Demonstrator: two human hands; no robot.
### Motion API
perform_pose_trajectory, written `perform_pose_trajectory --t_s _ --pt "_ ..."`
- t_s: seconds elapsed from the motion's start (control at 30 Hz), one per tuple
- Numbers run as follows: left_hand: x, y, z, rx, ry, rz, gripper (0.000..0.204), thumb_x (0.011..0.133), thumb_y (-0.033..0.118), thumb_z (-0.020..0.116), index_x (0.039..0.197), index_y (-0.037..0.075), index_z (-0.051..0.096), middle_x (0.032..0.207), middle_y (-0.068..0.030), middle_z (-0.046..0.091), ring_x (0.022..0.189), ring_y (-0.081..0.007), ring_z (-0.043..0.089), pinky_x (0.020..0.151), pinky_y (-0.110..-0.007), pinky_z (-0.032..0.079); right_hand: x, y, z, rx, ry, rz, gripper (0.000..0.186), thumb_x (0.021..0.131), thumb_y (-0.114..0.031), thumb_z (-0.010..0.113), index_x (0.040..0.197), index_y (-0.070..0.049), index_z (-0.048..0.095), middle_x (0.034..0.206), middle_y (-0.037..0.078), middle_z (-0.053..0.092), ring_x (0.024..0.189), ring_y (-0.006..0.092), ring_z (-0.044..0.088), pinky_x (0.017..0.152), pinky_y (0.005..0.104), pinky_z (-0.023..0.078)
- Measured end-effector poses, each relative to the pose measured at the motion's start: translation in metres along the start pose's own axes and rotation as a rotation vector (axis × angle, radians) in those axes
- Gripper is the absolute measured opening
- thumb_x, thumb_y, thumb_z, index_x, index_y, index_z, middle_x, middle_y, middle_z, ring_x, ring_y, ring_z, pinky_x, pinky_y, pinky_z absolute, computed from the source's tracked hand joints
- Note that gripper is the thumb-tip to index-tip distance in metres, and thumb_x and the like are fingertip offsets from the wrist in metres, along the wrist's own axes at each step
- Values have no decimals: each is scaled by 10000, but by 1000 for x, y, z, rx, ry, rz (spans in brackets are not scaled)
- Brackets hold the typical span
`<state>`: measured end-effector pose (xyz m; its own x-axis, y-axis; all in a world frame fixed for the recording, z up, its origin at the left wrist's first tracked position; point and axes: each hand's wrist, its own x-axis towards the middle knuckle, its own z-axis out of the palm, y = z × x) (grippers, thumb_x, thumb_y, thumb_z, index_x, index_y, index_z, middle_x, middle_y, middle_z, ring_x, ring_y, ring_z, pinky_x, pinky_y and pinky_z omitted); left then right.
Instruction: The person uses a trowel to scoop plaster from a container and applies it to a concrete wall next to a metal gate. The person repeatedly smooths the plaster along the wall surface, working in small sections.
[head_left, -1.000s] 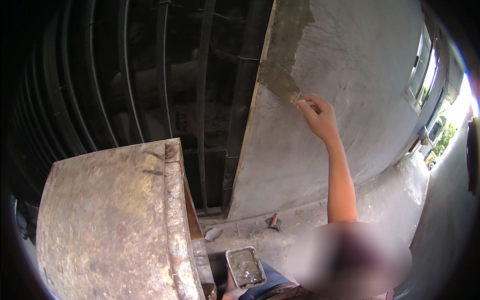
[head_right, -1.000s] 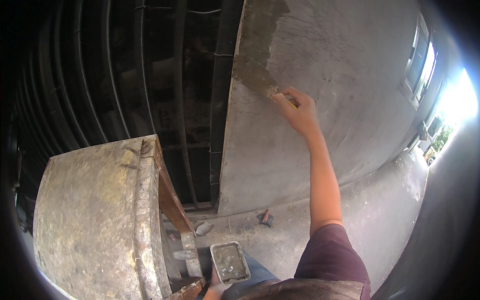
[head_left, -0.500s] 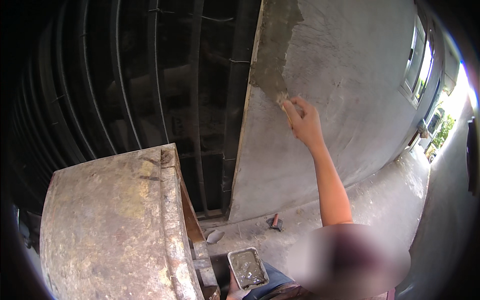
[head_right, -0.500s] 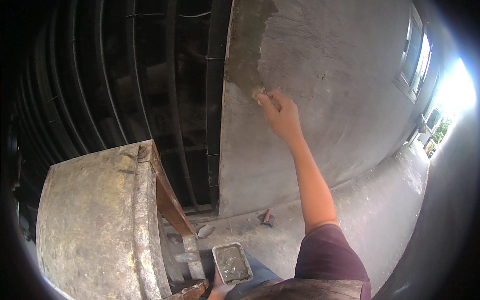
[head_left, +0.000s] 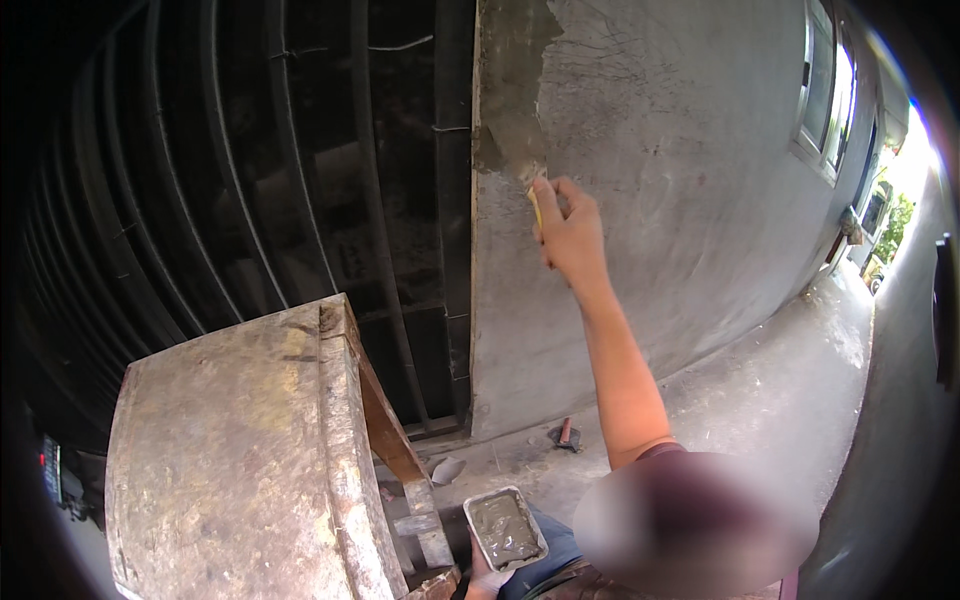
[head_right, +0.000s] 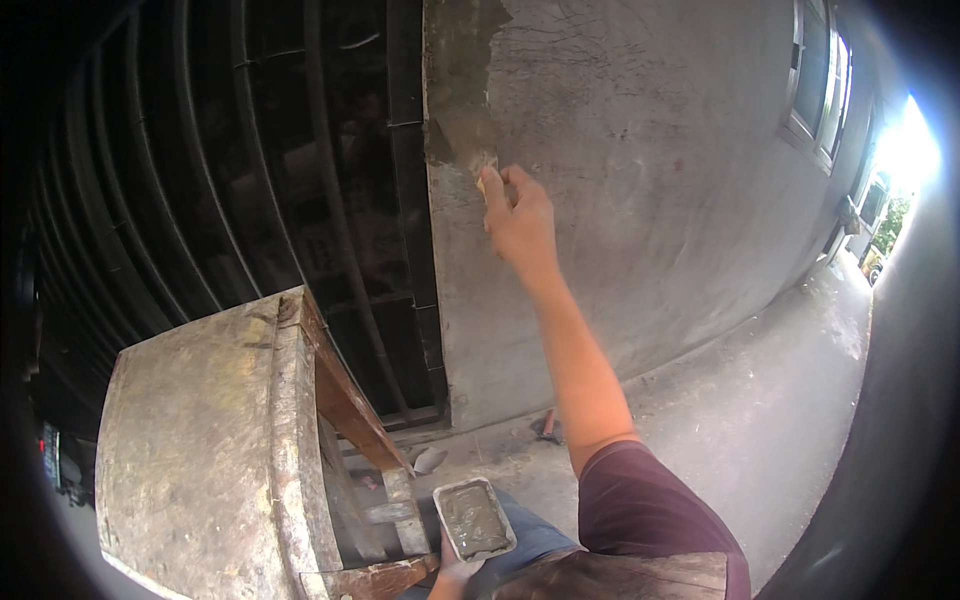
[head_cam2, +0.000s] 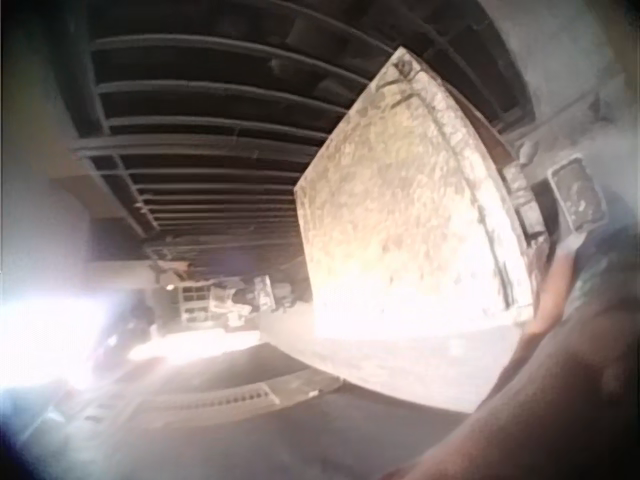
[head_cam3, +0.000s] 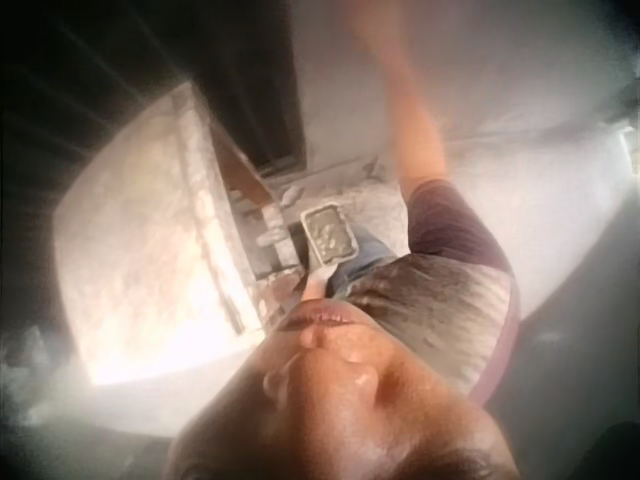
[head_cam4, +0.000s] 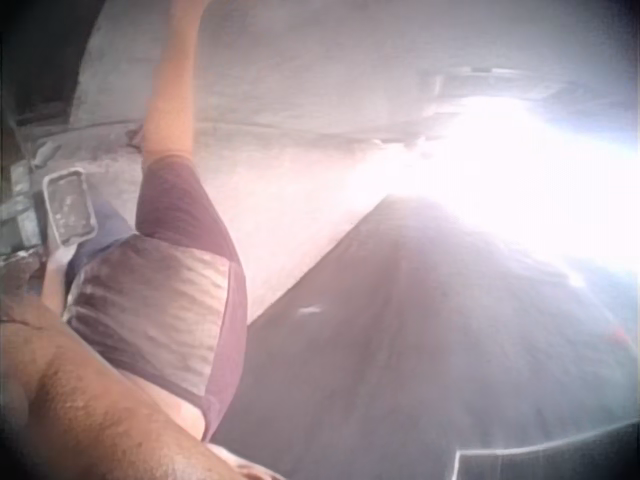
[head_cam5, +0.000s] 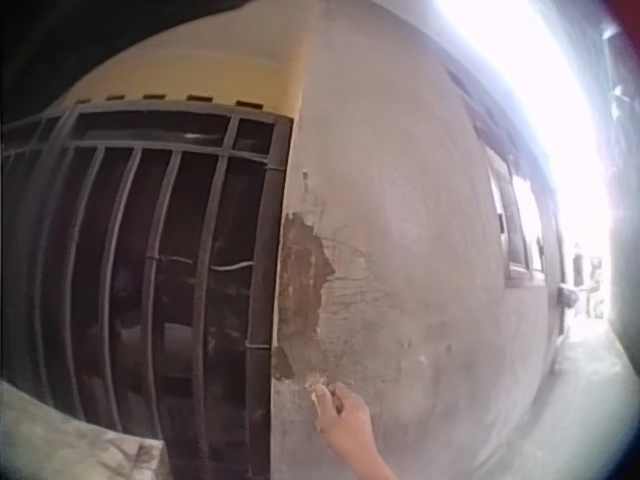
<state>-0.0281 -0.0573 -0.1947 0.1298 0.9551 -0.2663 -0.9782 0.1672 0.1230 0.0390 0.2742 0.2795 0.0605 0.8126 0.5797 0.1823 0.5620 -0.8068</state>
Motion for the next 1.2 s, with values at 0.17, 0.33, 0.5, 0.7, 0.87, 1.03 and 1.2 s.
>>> perform_pose_trajectory --t_s 0.17,0.33,0.5,0.7,0.87,1.03,1.2 --pt "-12 4 20 70 43 41 705 1119 659 449 1602 157 556 1551 -108 647 1403 -363 631 1195 -591 496 -47 33 -15 -10 -177 221 377 1110 -385 655 1059 -16 710 550 25 550 425 121 489 434 331 360" --pt "-12 0 -15 203 85 83 794 1097 736 427 1664 183 486 1625 -113 587 1452 -382 591 1221 -625 463 -73 22 -38 62 -149 234 392 1132 -407 637 1017 -34 675 587 1 546 385 81 427 383 289 298" --pt "-13 -5 3 196 124 85 752 1111 691 433 1652 174 505 1622 -94 594 1457 -372 589 1226 -612 463 -85 -10 -49 228 -182 148 325 1092 -325 711 1188 -37 595 676 9 600 455 73 486 416 292 359" --pt "-10 6 41 103 42 263 649 1119 573 487 1632 178 533 1620 -86 600 1492 -349 564 1263 -588 427 -148 32 -87 289 -428 185 425 1079 -281 725 1374 -7 588 845 32 667 606 95 547 562 287 449" --pt "14 23 119 261 -94 616 674 1133 573 465 1682 182 449 1680 -69 524 1545 -310 504 1300 -551 385 -202 75 -132 8 -579 267 519 1083 -234 670 1527 26 597 942 86 689 846 169 631 830 321 524" --pt "19 46 209 174 -200 717 669 1161 624 384 1670 194 445 1642 -41 535 1504 -273 525 1269 -513 410 -249 70 -142 -123 -579 -95 539 1023 -105 683 1548 -4 612 1011 144 684 808 257 645 805 380 542" --pt "16 49 277 94 -272 732 685 1150 701 367 1606 204 484 1504 -1 586 1387 -208 573 1199 -457 456 -283 47 -123 -252 -537 -285 673 880 65 740 1511 -167 716 898 103 557 716 243 616 624 360 533"
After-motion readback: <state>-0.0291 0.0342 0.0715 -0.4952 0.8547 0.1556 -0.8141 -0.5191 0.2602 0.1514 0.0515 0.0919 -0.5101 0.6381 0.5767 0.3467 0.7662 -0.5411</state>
